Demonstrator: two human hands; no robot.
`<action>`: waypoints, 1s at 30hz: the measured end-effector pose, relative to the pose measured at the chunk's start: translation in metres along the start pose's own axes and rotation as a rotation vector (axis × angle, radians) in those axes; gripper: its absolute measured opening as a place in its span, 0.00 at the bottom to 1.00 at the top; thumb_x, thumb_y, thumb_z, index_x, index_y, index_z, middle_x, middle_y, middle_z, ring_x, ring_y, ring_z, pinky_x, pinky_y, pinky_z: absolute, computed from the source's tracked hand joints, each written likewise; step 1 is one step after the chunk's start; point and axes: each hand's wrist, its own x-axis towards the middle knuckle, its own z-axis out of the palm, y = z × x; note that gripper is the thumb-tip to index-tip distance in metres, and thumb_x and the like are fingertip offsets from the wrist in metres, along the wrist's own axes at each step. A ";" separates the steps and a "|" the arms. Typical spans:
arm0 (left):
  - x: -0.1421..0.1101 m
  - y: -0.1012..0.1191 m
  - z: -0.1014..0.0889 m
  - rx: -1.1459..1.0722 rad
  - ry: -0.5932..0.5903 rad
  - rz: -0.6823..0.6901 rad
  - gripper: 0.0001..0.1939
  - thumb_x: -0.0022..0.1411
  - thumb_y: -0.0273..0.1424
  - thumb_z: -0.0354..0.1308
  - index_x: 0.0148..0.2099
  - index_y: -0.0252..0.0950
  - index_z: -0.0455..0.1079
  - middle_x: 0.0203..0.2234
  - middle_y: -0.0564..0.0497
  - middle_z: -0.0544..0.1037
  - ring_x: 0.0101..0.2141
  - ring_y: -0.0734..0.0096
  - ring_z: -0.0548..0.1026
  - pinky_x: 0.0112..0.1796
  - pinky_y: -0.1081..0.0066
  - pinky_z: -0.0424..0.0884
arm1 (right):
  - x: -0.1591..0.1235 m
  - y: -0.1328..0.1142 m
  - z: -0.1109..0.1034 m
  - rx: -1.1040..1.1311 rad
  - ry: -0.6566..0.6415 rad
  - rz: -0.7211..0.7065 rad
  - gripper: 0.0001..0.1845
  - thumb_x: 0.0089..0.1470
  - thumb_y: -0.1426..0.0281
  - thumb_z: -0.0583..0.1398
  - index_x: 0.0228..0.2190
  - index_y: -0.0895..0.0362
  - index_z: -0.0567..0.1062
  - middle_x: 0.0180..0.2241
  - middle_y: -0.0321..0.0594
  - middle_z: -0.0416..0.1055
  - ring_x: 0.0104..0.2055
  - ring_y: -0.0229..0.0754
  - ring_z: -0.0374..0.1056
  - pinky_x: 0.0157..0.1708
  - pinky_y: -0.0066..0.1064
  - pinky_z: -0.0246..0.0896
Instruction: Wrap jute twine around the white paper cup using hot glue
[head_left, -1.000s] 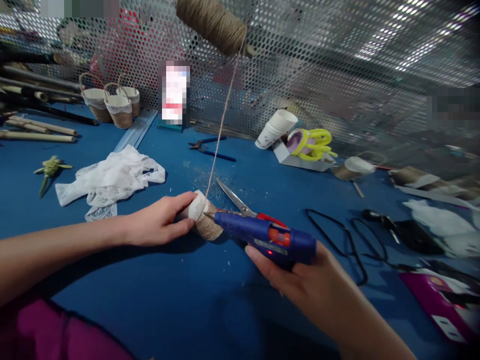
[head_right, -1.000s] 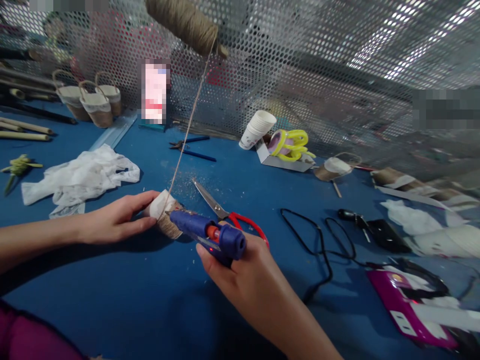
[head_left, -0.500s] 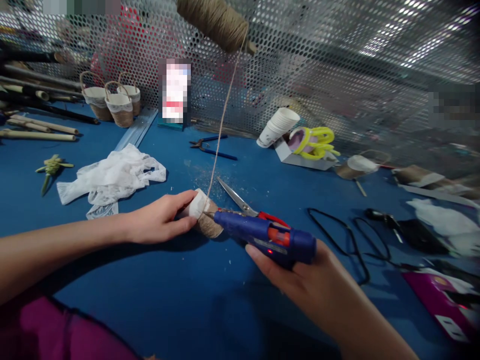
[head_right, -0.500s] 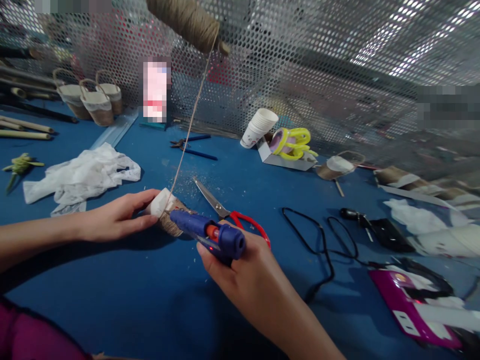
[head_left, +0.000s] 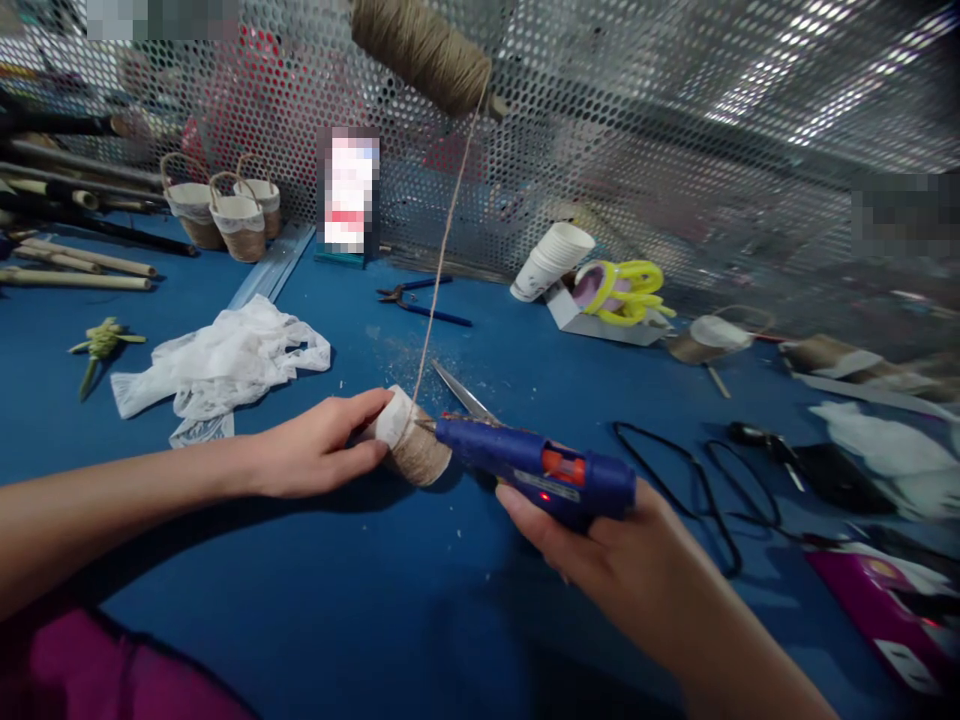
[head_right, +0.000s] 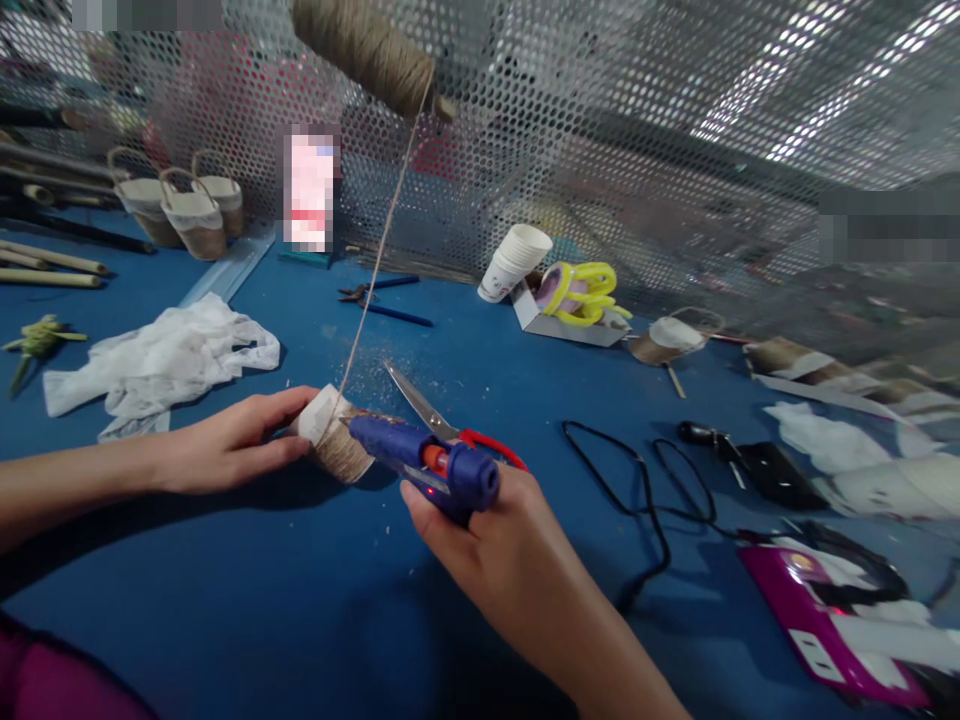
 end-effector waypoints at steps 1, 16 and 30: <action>0.000 0.000 0.000 0.015 -0.010 0.002 0.13 0.58 0.27 0.46 0.46 0.32 0.61 0.34 0.49 0.72 0.34 0.69 0.69 0.35 0.71 0.66 | 0.001 0.001 -0.001 -0.001 -0.010 -0.003 0.15 0.51 0.64 0.54 0.16 0.54 0.63 0.13 0.31 0.59 0.15 0.33 0.55 0.16 0.26 0.55; 0.000 -0.003 0.000 0.099 0.004 0.087 0.11 0.56 0.25 0.46 0.43 0.31 0.61 0.38 0.47 0.72 0.38 0.67 0.69 0.38 0.71 0.66 | 0.014 0.003 -0.003 -0.091 0.120 -0.010 0.11 0.49 0.65 0.53 0.20 0.55 0.69 0.17 0.37 0.66 0.17 0.36 0.59 0.20 0.29 0.59; 0.001 -0.004 0.001 0.122 0.004 0.090 0.13 0.55 0.23 0.46 0.44 0.31 0.61 0.38 0.46 0.72 0.37 0.67 0.70 0.36 0.70 0.66 | 0.010 0.003 -0.006 -0.023 0.030 0.020 0.19 0.49 0.62 0.54 0.12 0.53 0.61 0.10 0.32 0.57 0.14 0.34 0.55 0.18 0.28 0.56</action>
